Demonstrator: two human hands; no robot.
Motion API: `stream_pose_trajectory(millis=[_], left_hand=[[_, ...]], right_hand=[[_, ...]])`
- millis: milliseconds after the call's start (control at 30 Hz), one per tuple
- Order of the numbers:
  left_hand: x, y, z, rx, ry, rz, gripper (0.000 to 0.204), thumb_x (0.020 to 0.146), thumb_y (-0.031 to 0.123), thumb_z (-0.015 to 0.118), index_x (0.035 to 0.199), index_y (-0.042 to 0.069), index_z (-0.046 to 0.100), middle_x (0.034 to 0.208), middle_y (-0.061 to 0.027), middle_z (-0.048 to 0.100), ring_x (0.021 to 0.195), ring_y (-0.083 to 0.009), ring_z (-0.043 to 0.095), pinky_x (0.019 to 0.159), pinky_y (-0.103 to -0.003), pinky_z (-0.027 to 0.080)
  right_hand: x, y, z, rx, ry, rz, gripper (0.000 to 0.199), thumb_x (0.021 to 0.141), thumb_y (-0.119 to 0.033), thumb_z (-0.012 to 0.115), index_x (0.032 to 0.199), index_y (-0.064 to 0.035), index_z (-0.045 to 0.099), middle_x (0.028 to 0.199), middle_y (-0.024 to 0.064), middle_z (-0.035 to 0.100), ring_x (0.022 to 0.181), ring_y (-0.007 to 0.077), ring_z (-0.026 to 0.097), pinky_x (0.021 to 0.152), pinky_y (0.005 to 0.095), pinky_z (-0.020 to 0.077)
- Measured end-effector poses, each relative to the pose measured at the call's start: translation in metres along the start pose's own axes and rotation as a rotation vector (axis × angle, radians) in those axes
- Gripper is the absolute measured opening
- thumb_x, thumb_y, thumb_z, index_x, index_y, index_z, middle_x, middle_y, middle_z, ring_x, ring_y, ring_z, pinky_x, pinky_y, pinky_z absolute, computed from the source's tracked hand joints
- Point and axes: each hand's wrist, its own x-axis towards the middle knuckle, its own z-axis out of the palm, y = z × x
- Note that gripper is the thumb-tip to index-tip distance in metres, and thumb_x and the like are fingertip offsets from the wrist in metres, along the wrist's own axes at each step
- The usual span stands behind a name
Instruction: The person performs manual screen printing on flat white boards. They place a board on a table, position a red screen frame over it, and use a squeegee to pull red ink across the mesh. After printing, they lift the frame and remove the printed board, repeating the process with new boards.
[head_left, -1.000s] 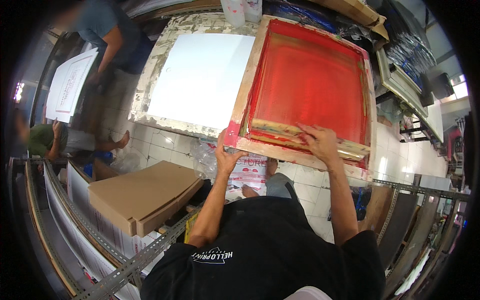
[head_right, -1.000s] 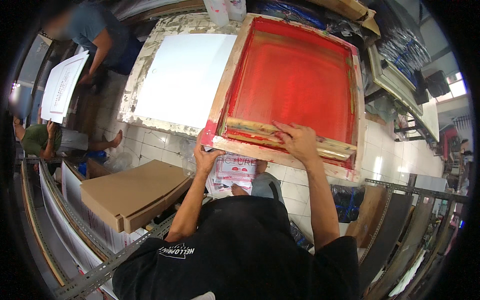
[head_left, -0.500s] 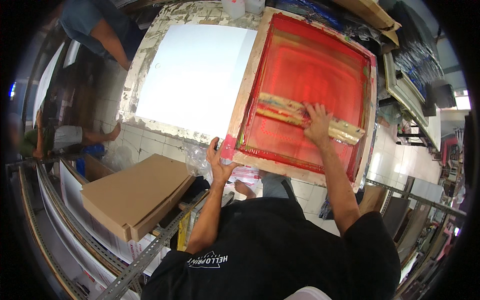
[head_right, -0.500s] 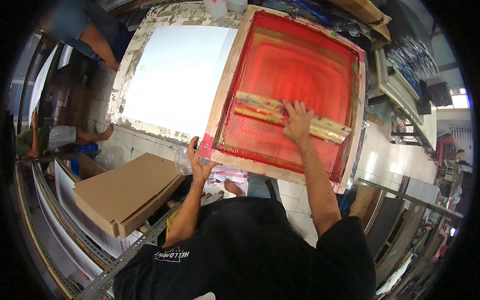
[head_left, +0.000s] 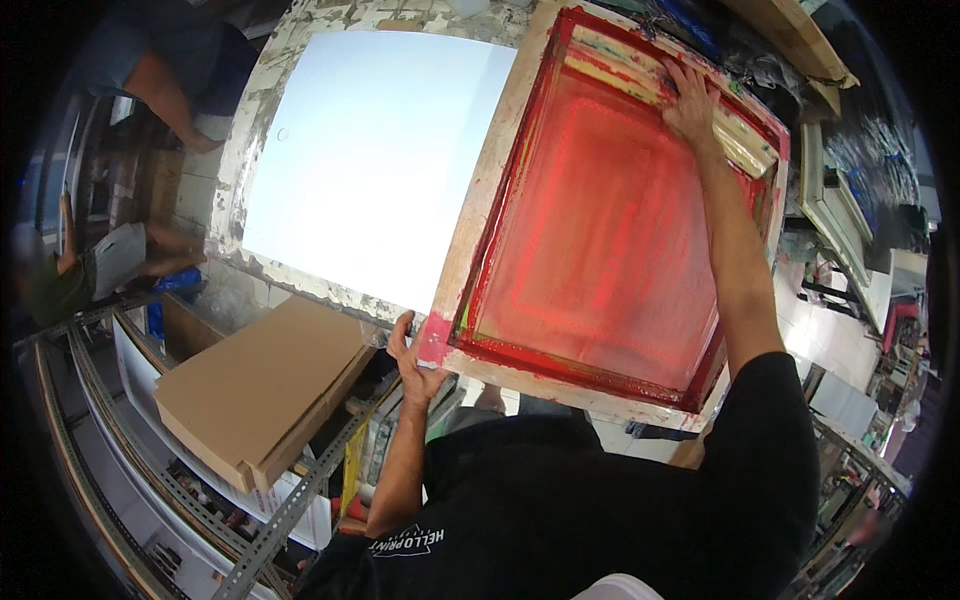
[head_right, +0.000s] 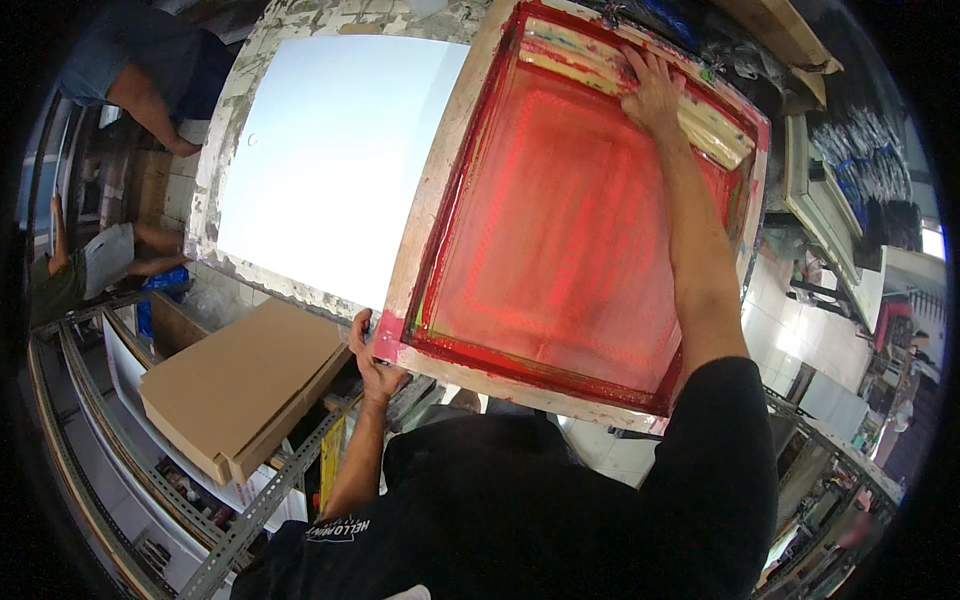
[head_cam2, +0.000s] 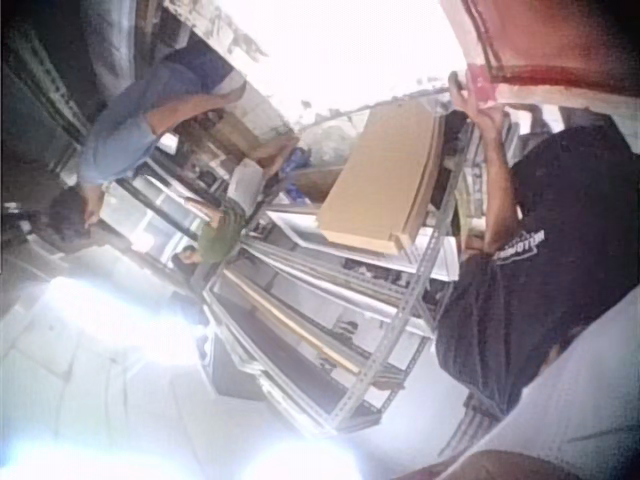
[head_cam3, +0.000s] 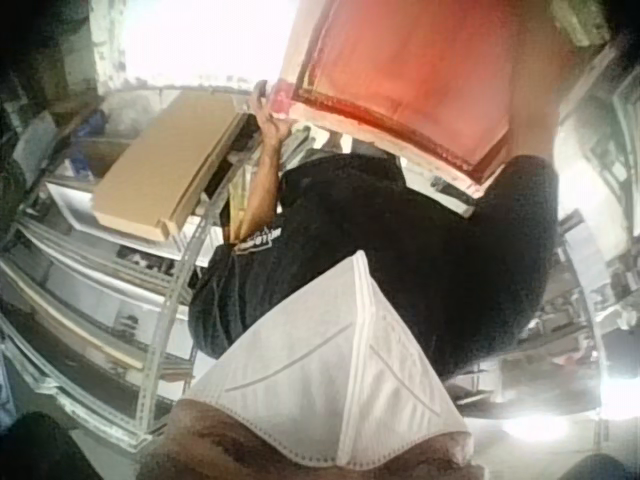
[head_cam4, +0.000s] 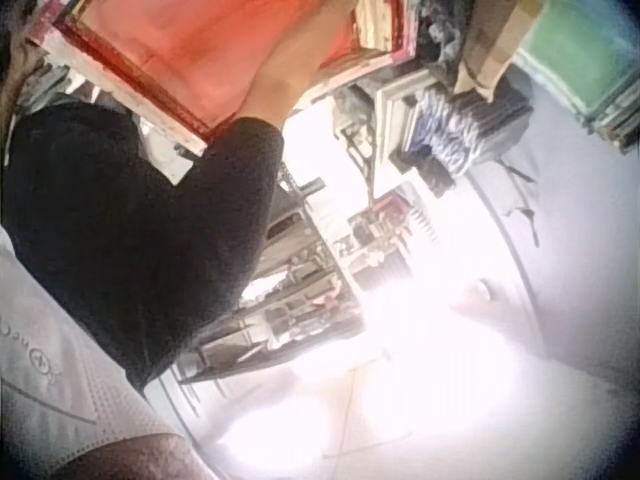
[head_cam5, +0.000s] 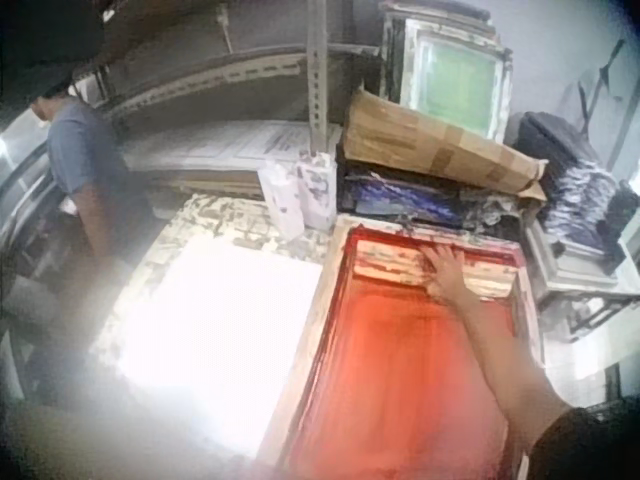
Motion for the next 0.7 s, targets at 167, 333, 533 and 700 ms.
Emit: stream_pose_trajectory(millis=[167, 333, 533, 700], left_hand=[[0.003, -0.011, 0.006, -0.020, 0.026, 0.079, 0.081, 0.061, 0.049, 0.090, 0.129, 0.012, 0.068, 0.144, -0.0180, 0.048, 0.131, -0.0344, 0.045, 0.109, -0.047, 0.031], [0.003, -0.004, 0.003, -0.022, 0.035, 0.091, 0.078, 0.059, 0.046, 0.090, 0.125, 0.010, 0.069, 0.146, -0.0171, 0.046, 0.130, -0.0360, 0.045, 0.109, -0.049, 0.032], [0.005, -0.002, 0.005, -0.065, 0.021, 0.083, 0.081, 0.057, 0.037, 0.091, 0.131, 0.013, 0.067, 0.147, -0.0115, 0.046, 0.133, -0.0311, 0.042, 0.111, -0.049, 0.025], [0.003, -0.004, 0.006, -0.053, 0.020, 0.079, 0.085, 0.053, 0.038, 0.093, 0.131, 0.015, 0.067, 0.147, -0.0119, 0.046, 0.135, -0.0322, 0.041, 0.111, -0.052, 0.023]], right_hand=[[-0.011, -0.006, -0.021, -0.031, -0.247, 0.025, 0.087, 0.071, -0.023, 0.069, 0.152, -0.0265, 0.039, 0.151, 0.0237, 0.045, 0.140, 0.0387, 0.042, 0.105, 0.0645, 0.0330], [-0.119, -0.102, -0.100, -0.011, -0.341, 0.043, 0.083, 0.072, -0.021, 0.070, 0.150, -0.0250, 0.042, 0.141, 0.0232, 0.052, 0.133, 0.0400, 0.048, 0.106, 0.0636, 0.0336], [-0.241, -0.205, -0.189, 0.195, -0.511, 0.067, 0.093, 0.071, -0.021, 0.077, 0.155, -0.0286, 0.037, 0.109, 0.0149, 0.056, 0.106, 0.0347, 0.056, 0.086, 0.0521, 0.0406], [-0.287, -0.250, -0.213, 0.277, -0.613, 0.137, 0.087, 0.068, -0.019, 0.079, 0.148, -0.0212, 0.046, 0.109, 0.0140, 0.053, 0.106, 0.0337, 0.054, 0.091, 0.0517, 0.0366]])
